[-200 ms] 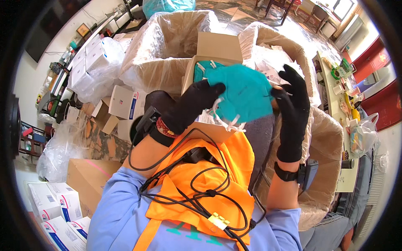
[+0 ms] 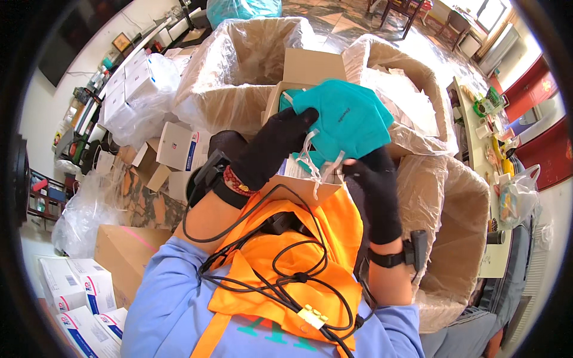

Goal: Sorting face masks and other white packaged hygiene items into a box from larger containers.

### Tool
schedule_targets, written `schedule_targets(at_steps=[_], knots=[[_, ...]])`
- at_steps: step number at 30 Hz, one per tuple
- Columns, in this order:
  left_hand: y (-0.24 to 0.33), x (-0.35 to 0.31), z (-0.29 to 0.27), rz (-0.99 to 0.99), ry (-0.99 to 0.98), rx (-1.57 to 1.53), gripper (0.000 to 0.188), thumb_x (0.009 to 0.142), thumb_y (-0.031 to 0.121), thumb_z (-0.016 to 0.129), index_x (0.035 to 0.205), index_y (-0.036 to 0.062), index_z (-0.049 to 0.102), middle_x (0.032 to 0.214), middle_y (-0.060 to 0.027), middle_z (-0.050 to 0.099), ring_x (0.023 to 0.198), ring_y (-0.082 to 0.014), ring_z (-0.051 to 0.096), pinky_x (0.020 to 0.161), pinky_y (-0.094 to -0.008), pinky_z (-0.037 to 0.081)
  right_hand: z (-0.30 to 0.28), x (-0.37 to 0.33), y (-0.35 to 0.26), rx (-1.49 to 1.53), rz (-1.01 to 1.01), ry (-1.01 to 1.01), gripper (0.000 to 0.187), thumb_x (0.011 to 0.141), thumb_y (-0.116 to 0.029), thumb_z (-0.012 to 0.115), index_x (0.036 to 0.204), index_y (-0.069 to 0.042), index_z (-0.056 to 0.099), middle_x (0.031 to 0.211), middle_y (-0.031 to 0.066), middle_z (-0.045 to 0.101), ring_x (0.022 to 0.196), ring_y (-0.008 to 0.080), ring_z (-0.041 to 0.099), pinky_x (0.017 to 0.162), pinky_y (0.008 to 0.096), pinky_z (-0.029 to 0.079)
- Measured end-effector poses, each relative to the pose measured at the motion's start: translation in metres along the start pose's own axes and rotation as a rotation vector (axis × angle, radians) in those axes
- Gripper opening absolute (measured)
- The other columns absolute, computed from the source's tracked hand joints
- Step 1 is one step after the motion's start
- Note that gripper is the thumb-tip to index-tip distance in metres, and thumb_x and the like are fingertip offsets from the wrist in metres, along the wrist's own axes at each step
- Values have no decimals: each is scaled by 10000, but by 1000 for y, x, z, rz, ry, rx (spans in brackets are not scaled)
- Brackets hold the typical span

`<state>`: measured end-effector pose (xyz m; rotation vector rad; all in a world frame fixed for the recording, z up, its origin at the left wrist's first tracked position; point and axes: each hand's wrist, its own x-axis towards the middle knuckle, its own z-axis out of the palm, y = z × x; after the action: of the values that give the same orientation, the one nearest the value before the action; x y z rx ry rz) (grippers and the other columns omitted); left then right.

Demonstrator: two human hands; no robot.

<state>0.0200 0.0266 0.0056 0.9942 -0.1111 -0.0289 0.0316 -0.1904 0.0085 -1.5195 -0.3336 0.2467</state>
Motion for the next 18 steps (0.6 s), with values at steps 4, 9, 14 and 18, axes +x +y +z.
schedule_targets(at_steps=[4,9,14,18], knots=[[-9,3,3,78,-85,349,301,922,183,642,1177,28,608,1011,-20,645,873,-90,589,789,-267,495,24,23,5,-34,-123,201,458,883,-88,649,1307,13,509,1189,88,617,1042,200,611,855,323,496],[-15,0,0,-111,-148,480,220,962,212,580,1109,54,626,809,12,596,677,-57,510,605,-211,429,14,33,13,237,-104,251,324,940,-162,620,1242,-58,565,1101,107,629,1003,175,616,842,321,507],[-1,-10,-5,-132,-157,332,281,999,355,515,992,101,636,673,76,435,569,-32,338,522,-198,296,16,24,19,554,232,221,264,925,-124,635,1185,-87,602,990,93,658,844,130,635,729,271,508],[-13,-7,-10,-66,-4,142,311,1016,375,463,863,132,581,662,68,446,553,-35,374,522,-207,326,29,15,16,-453,-328,41,152,876,-91,670,1016,-40,640,827,29,612,674,75,534,568,222,414]])
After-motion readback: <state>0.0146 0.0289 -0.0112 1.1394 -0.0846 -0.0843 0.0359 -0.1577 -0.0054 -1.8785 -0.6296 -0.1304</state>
